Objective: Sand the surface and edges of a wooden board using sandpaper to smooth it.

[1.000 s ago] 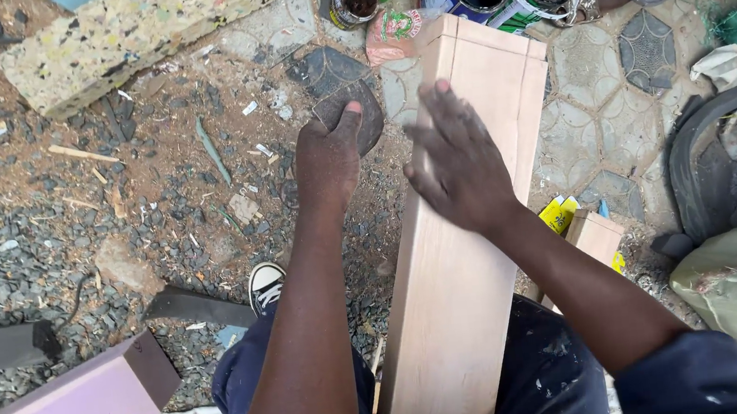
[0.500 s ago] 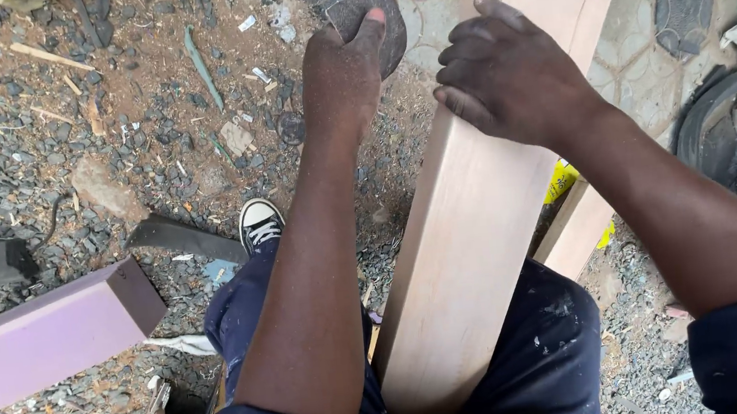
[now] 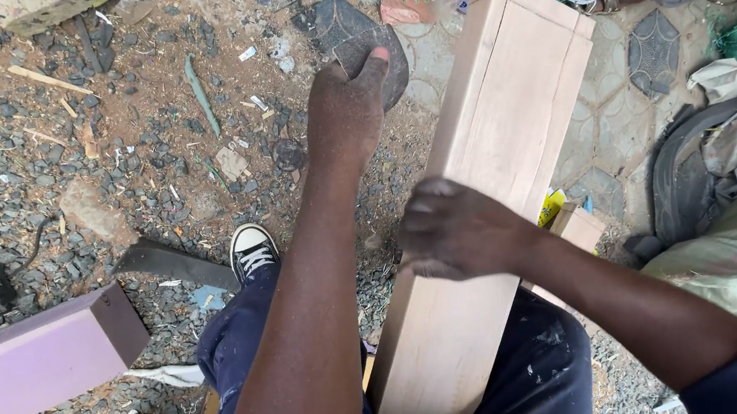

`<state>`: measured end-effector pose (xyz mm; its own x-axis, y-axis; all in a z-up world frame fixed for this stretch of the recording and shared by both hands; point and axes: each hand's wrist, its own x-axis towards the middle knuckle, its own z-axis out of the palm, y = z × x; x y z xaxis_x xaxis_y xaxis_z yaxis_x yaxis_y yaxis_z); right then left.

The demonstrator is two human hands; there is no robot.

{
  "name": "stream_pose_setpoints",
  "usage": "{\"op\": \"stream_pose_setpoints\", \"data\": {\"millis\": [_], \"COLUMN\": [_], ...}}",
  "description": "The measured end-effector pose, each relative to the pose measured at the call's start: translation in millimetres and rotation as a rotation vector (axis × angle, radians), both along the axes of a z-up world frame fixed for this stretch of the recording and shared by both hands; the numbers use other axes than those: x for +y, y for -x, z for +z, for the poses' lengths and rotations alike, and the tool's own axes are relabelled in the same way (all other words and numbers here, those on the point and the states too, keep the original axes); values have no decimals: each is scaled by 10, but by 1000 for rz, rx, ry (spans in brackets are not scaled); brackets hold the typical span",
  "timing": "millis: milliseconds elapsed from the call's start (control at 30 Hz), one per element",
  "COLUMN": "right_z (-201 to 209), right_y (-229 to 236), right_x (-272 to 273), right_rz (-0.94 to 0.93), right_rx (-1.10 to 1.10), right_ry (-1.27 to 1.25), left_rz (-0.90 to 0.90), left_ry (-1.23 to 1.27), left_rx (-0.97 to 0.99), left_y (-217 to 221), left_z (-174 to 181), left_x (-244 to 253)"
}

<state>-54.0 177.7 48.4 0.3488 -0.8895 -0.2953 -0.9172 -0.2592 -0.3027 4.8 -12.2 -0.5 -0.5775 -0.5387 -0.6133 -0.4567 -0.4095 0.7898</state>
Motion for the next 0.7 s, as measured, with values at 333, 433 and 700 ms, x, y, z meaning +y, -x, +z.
{"op": "stream_pose_setpoints", "data": {"millis": [333,433,700], "right_z": [-5,-3,36], "right_y": [751,583,-408], "right_x": [-867,-994,-678], "right_rz": [-148,-216,1], "right_rx": [711,780,473], "right_ry": [-278,-428,-814], "left_rz": [35,30,41], "left_ry": [62,112,-12], "left_rx": [6,34,-7], "left_y": [34,4,-34], "left_z": [-106,-76,-21], "left_x": [34,11,-73]}}
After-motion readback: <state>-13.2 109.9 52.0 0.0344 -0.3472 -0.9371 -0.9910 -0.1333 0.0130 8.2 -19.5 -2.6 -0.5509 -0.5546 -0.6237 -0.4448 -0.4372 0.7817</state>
